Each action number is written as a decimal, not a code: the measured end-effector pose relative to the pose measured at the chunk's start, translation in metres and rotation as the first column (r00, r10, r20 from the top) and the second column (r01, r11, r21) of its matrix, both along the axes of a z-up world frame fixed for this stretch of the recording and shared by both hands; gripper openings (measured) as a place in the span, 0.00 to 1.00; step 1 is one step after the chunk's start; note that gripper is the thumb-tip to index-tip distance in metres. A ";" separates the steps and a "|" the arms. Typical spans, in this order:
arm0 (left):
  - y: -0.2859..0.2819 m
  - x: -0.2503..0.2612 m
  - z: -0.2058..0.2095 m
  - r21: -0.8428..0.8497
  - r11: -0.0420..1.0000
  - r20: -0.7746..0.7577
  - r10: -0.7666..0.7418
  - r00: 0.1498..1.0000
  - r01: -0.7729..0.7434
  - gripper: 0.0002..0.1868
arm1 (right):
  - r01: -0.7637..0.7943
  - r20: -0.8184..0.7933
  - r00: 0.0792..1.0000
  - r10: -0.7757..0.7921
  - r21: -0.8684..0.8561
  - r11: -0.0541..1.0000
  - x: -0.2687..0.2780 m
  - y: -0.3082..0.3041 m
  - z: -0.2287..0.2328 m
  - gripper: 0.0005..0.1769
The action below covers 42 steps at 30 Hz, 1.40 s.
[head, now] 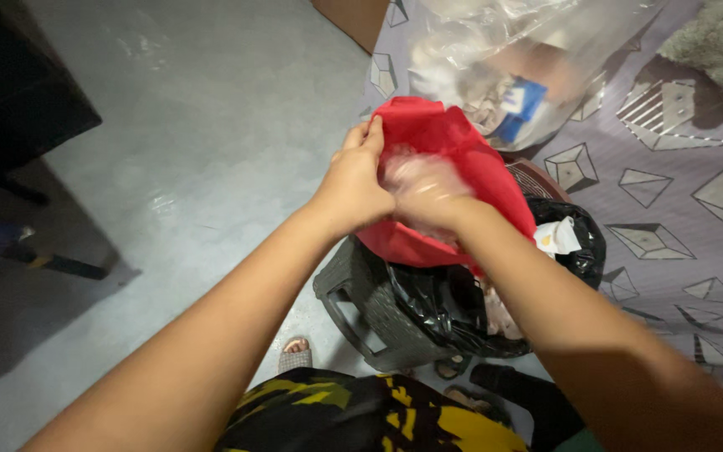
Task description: The person empties a red reusable bag into a black trash bin, then transfers the contents into a clear plastic bag. They then pick up a blue reusable bag and remove a ketchup packet and other items, placing them into the trash bin.
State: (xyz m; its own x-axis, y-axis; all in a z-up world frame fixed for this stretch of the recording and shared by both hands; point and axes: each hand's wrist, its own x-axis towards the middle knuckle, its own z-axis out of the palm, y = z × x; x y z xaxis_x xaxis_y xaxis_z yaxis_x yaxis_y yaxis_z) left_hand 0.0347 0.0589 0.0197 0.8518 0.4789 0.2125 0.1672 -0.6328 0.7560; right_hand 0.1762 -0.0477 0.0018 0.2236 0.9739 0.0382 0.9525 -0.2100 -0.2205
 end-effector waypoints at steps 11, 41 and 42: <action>-0.008 -0.012 -0.005 -0.068 0.995 -0.064 0.075 0.995 -0.079 0.56 | 0.493 0.105 0.838 -0.536 -0.565 0.661 0.001 -0.049 0.091 0.24; 0.007 0.004 -0.020 0.002 1.000 0.166 -0.020 0.986 0.019 0.55 | 0.205 0.006 0.972 -0.236 -0.514 0.833 0.020 0.019 0.014 0.19; 0.010 0.005 -0.021 0.071 0.997 0.182 -0.019 0.983 0.007 0.55 | 0.220 0.041 0.968 -0.249 -0.621 0.753 0.023 0.024 0.009 0.19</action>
State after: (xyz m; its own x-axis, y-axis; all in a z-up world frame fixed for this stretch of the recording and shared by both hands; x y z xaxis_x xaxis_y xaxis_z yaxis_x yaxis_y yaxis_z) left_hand 0.0393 0.0685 -0.0010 0.8017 0.4468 0.3971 0.0221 -0.6860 0.7272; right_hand 0.1992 -0.0232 0.0104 0.4350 0.7008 -0.5654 0.8484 -0.5294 -0.0034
